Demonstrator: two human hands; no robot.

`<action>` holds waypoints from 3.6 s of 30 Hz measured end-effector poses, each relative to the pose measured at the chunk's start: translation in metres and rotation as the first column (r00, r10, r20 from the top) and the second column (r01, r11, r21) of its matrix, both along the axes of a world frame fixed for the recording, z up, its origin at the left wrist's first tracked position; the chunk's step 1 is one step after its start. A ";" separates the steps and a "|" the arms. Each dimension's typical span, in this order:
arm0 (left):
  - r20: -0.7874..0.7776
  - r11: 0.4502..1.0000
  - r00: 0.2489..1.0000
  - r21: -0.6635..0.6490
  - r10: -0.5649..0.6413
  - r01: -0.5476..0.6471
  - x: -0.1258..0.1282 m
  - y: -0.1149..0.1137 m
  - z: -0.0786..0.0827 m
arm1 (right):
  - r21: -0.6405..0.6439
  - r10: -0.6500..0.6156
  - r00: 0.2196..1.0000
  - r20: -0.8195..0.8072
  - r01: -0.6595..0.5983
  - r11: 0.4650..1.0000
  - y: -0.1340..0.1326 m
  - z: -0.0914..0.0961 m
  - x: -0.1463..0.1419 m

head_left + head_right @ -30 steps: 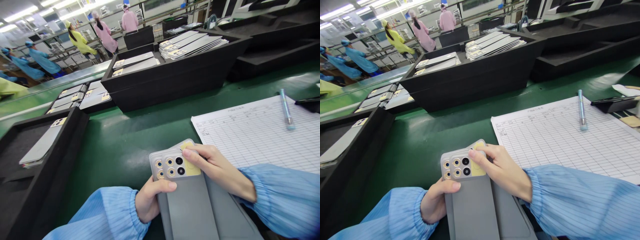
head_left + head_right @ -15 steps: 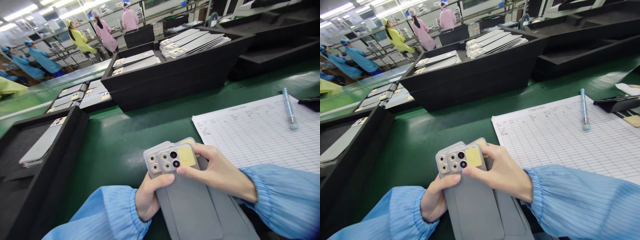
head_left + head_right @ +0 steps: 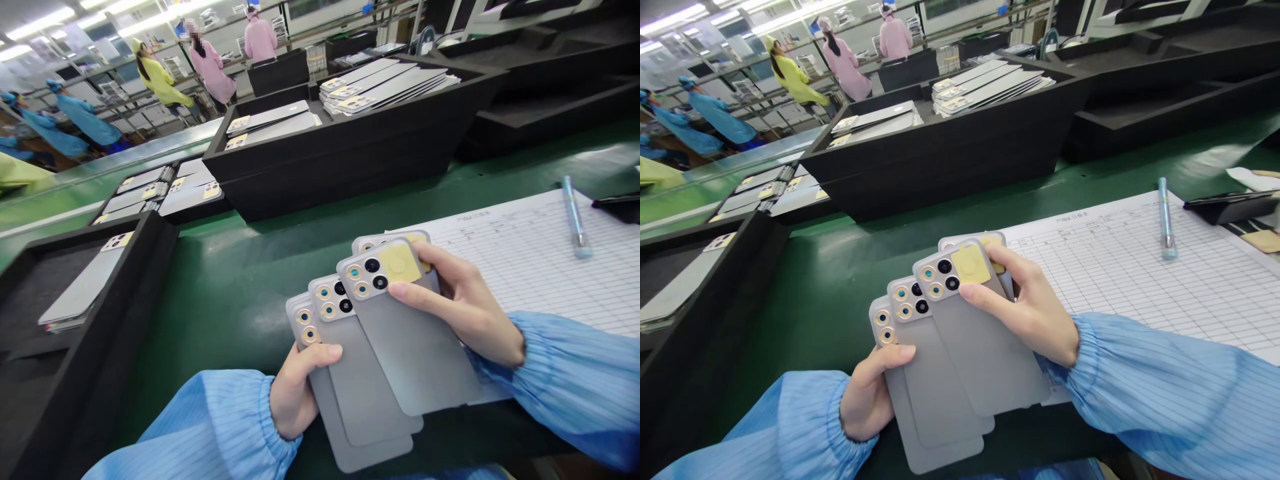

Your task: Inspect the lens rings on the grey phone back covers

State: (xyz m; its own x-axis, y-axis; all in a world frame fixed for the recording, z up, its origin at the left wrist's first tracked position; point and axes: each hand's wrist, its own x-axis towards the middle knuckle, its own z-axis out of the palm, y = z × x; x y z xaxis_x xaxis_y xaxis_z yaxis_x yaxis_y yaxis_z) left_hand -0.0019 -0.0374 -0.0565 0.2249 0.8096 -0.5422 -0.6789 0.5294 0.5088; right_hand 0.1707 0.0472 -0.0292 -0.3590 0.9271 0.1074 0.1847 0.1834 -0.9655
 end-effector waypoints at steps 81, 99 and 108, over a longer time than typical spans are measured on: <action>-0.055 0.964 0.983 0.191 -0.176 0.183 -0.001 -0.003 0.004 | 0.088 0.191 0.981 0.043 -0.194 0.977 -0.007 -0.015 -0.006; -0.159 0.994 0.982 -0.041 -0.105 0.099 0.000 -0.005 0.015 | 0.175 0.149 0.988 0.038 -0.154 0.972 -0.007 -0.018 -0.008; -0.148 0.991 0.981 0.042 -0.123 0.130 0.011 0.002 0.044 | 0.104 0.176 0.980 0.095 -0.186 0.977 -0.007 -0.015 -0.007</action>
State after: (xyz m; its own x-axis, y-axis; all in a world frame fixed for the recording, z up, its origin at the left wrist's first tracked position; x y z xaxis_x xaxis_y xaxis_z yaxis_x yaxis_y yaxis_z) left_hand 0.0090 -0.0353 -0.0130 0.2496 0.8070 -0.5352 -0.5256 0.5771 0.6251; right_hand 0.1634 0.0405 -0.0444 -0.5317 0.8299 0.1690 0.2190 0.3275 -0.9191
